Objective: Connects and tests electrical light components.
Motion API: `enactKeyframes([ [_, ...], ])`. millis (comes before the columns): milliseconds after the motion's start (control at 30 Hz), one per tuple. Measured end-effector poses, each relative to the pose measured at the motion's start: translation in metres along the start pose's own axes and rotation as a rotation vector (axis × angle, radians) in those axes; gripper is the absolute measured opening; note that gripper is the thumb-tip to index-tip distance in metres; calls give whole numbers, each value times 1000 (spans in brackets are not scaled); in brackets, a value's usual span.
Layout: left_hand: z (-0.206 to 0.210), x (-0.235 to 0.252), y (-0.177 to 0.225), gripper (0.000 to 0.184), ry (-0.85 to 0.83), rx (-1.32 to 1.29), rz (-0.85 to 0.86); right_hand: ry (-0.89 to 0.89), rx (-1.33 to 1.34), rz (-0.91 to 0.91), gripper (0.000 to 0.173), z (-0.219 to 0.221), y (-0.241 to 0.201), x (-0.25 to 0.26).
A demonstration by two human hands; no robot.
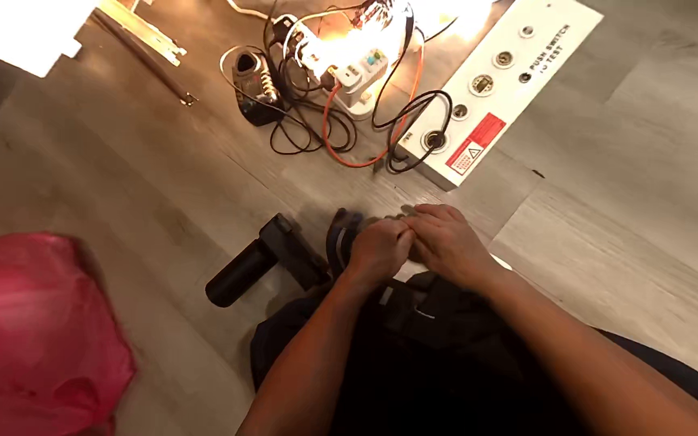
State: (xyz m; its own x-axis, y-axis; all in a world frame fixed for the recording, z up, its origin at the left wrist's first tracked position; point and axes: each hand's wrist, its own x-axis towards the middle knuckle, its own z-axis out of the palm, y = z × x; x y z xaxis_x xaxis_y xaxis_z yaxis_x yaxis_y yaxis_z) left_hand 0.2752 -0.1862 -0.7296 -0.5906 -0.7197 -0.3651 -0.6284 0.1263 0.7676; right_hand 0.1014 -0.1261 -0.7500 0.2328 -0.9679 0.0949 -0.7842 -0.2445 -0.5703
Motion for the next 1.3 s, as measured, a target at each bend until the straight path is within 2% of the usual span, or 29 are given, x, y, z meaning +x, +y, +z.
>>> enactKeyframes([
  [67,-6,-2,1,24,25,-90,-39,9,23,8,27,-2,2,-2],
  [200,-11,-3,-1,22,57,-351,-32,-27,170,153,21,-14,1,1],
  [300,-14,-4,2,26,58,-375,-68,-57,346,264,16,-20,-2,2],
  [433,-12,-3,0,16,160,-458,-97,-91,504,347,19,-21,-9,1],
  [600,-13,-2,-1,15,114,-538,-115,-118,488,365,21,-21,-7,3],
  [1133,-8,-2,-1,18,72,-440,-207,-202,429,365,26,-15,-6,-2],
  [1233,-15,-5,-3,16,119,-400,-233,-148,414,356,25,-16,-4,-6],
  [1300,-38,-11,-11,14,249,-481,-303,-75,400,419,24,-27,11,-13],
])
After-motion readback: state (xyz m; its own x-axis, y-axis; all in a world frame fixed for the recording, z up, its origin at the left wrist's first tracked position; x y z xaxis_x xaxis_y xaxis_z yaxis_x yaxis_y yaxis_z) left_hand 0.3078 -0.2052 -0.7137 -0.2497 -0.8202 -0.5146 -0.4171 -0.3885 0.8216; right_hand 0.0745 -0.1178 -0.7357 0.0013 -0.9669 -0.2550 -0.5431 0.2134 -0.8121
